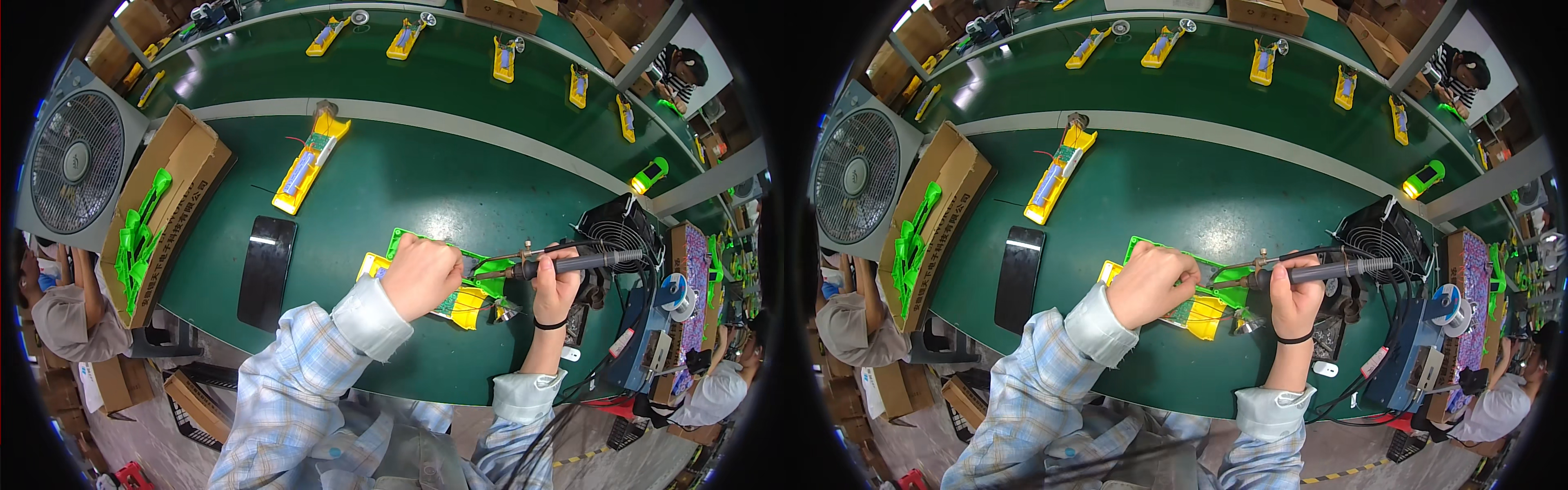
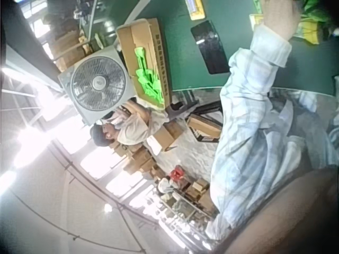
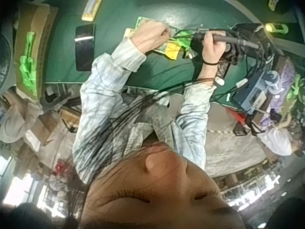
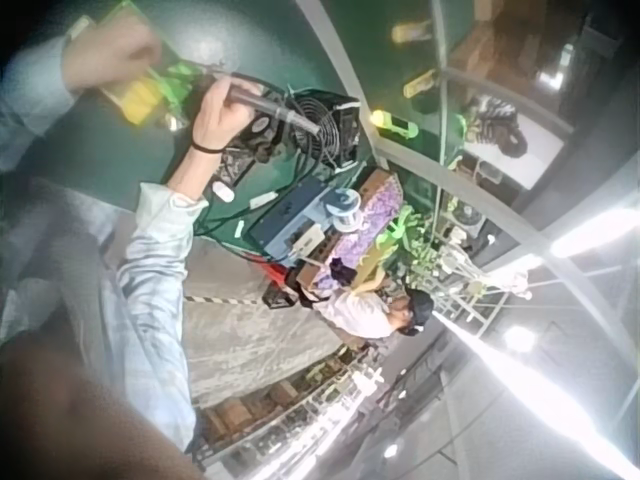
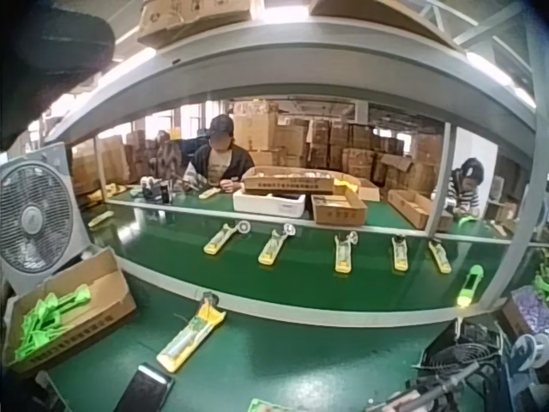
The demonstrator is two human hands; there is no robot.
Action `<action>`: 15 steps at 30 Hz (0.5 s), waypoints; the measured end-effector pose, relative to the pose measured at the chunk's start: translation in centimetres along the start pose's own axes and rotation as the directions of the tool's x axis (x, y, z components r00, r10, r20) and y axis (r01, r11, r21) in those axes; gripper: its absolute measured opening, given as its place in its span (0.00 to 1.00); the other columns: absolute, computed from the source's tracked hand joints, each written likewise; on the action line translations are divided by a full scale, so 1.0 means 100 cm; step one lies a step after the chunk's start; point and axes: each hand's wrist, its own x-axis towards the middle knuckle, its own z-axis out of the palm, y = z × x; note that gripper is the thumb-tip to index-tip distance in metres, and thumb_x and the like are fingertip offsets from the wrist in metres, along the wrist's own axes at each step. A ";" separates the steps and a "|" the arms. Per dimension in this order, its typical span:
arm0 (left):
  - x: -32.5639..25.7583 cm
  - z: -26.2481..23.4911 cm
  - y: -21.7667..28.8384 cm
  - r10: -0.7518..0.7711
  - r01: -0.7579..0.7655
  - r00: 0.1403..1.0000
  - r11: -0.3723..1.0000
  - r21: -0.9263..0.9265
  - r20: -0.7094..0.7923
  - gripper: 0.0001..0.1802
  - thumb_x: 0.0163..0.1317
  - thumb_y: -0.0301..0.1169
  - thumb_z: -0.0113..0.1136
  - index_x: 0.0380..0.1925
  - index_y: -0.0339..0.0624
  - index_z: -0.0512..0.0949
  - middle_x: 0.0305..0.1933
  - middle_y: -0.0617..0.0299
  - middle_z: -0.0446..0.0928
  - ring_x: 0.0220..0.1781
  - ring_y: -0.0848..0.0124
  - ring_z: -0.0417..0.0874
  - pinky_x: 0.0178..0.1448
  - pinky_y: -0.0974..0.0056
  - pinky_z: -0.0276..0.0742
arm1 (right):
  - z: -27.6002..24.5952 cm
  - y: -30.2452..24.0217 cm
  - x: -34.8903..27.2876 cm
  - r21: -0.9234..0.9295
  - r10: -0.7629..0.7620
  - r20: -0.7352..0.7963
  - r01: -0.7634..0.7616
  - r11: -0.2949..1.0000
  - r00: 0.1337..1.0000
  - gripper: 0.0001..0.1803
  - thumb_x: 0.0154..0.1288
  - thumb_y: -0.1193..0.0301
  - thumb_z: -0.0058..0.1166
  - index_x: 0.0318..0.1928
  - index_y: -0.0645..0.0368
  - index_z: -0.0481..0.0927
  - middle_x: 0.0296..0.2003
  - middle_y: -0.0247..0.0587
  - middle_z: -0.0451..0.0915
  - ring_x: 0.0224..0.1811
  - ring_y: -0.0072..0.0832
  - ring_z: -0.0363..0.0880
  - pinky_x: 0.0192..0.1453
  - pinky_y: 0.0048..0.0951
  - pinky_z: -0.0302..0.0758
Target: The person solders wires and circuit boards into flashlight casings using a soldering iron, places assembled flashlights onto the upper shelf, and takes new flashlight casing parts to solder additional electrical connections.
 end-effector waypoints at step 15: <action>-0.001 -0.001 -0.002 -0.010 0.010 1.000 0.999 -0.038 0.014 0.05 0.42 0.27 0.49 0.19 0.41 0.74 0.20 0.61 0.74 0.27 0.64 0.74 0.37 0.63 0.61 | 0.004 -0.010 0.001 -0.092 -0.258 0.075 0.264 0.960 0.963 0.06 0.49 0.75 0.50 0.25 0.65 0.69 0.23 0.37 0.67 0.24 0.22 0.63 0.27 0.21 0.60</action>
